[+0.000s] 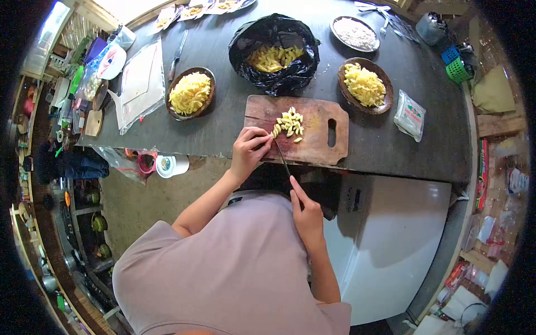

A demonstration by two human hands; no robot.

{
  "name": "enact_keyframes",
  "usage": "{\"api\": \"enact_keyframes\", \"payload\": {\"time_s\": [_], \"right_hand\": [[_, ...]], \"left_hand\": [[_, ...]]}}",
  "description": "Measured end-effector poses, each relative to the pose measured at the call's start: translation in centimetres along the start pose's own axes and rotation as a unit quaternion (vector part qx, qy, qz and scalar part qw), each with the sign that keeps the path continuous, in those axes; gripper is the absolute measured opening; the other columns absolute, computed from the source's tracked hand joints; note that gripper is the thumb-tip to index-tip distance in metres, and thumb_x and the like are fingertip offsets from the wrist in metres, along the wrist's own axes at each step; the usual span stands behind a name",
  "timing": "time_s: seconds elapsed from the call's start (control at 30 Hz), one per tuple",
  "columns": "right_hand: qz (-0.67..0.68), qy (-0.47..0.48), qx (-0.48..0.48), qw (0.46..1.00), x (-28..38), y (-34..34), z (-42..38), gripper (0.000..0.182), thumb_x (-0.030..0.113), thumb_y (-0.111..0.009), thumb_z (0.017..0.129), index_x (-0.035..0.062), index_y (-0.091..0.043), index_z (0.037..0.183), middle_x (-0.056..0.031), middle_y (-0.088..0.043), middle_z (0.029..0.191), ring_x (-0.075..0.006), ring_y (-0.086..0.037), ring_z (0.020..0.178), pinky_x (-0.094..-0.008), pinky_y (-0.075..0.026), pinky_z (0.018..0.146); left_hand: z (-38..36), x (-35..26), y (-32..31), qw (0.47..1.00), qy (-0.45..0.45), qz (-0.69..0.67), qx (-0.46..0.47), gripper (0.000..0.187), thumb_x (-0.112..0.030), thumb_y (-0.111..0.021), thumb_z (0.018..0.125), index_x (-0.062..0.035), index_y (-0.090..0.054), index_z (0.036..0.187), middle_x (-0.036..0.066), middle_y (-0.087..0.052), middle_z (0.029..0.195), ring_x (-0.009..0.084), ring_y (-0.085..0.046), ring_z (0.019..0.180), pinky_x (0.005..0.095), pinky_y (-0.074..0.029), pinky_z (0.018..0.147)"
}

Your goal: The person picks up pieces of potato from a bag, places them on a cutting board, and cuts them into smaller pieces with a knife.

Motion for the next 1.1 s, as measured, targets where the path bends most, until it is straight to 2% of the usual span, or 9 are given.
{"api": "enact_keyframes", "payload": {"time_s": [0.2, 0.27, 0.37, 0.4, 0.5, 0.7, 0.83, 0.9, 1.1], "right_hand": [[0.079, -0.018, -0.001, 0.997, -2.4, -0.5, 0.5, 0.042, 0.020, -0.062, 0.112, 0.0202, -0.062, 0.154, -0.0033, -0.037, 0.068, -0.0087, -0.036, 0.061, -0.0294, -0.039, 0.056], [0.141, 0.010, -0.074, 0.987, -3.0, 0.4, 0.8, 0.042, 0.023, -0.062, 0.113, 0.0200, -0.062, 0.155, -0.0006, -0.038, 0.067, -0.0068, -0.038, 0.061, -0.0283, -0.039, 0.057], [0.067, 0.008, -0.121, 0.990, -2.9, 2.2, 1.5, 0.042, 0.025, -0.061, 0.113, 0.0195, -0.062, 0.155, -0.0022, -0.040, 0.066, -0.0068, -0.039, 0.061, -0.0289, -0.041, 0.057], [0.039, -0.020, -0.125, 0.991, -2.8, 2.7, 1.7, 0.040, 0.028, -0.061, 0.112, 0.0180, -0.065, 0.151, -0.0262, -0.076, 0.114, -0.0344, -0.072, 0.077, -0.0393, -0.057, 0.077], [0.015, -0.079, -0.114, 0.990, -2.6, 3.3, 2.4, 0.039, 0.027, -0.061, 0.112, 0.0179, -0.066, 0.150, -0.0276, -0.074, 0.119, -0.0379, -0.077, 0.089, -0.0409, -0.058, 0.081], [0.000, 0.015, -0.159, 0.987, -0.7, 2.8, 4.3, 0.038, 0.024, -0.062, 0.111, 0.0156, -0.067, 0.148, -0.0277, -0.073, 0.120, -0.0406, -0.076, 0.108, -0.0431, -0.059, 0.085], [-0.006, -0.090, -0.123, 0.988, -1.1, 3.0, 4.9, 0.039, 0.023, -0.063, 0.111, 0.0135, -0.067, 0.148, -0.0248, -0.073, 0.128, -0.0392, -0.074, 0.116, -0.0422, -0.059, 0.090], [-0.013, -0.042, -0.149, 0.988, -2.0, 3.0, 5.4, 0.040, 0.021, -0.063, 0.111, 0.0117, -0.066, 0.149, -0.0226, -0.073, 0.132, -0.0386, -0.074, 0.118, -0.0419, -0.058, 0.092], [-0.037, -0.072, -0.138, 0.987, -0.3, 3.8, 8.2, 0.040, 0.018, -0.063, 0.110, 0.0118, -0.066, 0.149, -0.0190, -0.073, 0.134, -0.0379, -0.074, 0.117, -0.0418, -0.058, 0.093]], "left_hand": [[0.3, -0.4, 0.2, 1.000, -0.012, -0.002, 0.029, 0.015, -0.005, -0.084, 0.087, -0.0014, -0.081, 0.102, 0.008, -0.076, 0.107, 0.0280, -0.069, 0.105, 0.0395, -0.058, 0.092], [0.6, -0.5, 0.1, 0.999, -0.013, 0.005, 0.037, 0.014, -0.005, -0.083, 0.087, -0.0014, -0.081, 0.101, 0.008, -0.076, 0.108, 0.0283, -0.069, 0.106, 0.0396, -0.058, 0.093], [1.0, -0.5, -0.4, 0.999, -0.006, 0.018, 0.039, 0.016, -0.005, -0.085, 0.086, -0.0037, -0.083, 0.102, 0.006, -0.079, 0.108, 0.0260, -0.070, 0.105, 0.0381, -0.058, 0.094], [1.4, -0.5, -0.7, 0.999, -0.006, 0.013, 0.052, 0.016, -0.006, -0.086, 0.086, -0.0042, -0.083, 0.101, 0.006, -0.079, 0.107, 0.0257, -0.070, 0.105, 0.0379, -0.058, 0.093], [2.8, -0.1, -1.7, 0.997, -0.009, -0.002, 0.074, 0.016, -0.008, -0.086, 0.086, -0.0045, -0.083, 0.100, 0.006, -0.079, 0.105, 0.0263, -0.070, 0.105, 0.0380, -0.057, 0.094], [5.6, 0.1, -3.7, 0.996, -0.003, -0.021, 0.088, 0.016, -0.015, -0.086, 0.086, -0.0045, -0.083, 0.098, 0.006, -0.079, 0.103, 0.0268, -0.069, 0.106, 0.0379, -0.057, 0.094], [7.8, 1.3, -2.8, 0.995, 0.005, -0.025, 0.092, 0.017, -0.017, -0.085, 0.088, -0.0044, -0.083, 0.100, 0.008, -0.078, 0.103, 0.0279, -0.070, 0.103, 0.0393, -0.059, 0.090], [10.1, 2.8, -1.0, 1.000, -0.005, 0.011, 0.004, 0.019, -0.017, -0.086, 0.089, -0.0046, -0.083, 0.102, 0.010, -0.078, 0.105, 0.0290, -0.070, 0.103, 0.0400, -0.059, 0.088], [16.6, 7.4, -0.8, 0.992, 0.007, 0.126, -0.016, 0.019, -0.021, -0.083, 0.090, -0.0062, -0.083, 0.101, 0.008, -0.075, 0.103, 0.0282, -0.066, 0.105, 0.0420, -0.054, 0.095]]}}
Point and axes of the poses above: each hand's wrist, its own z-axis towards the middle knuckle, its own y-axis out of the back of the hand, x = y × z, the point moved 9 cm from there along z, towards the middle knuckle
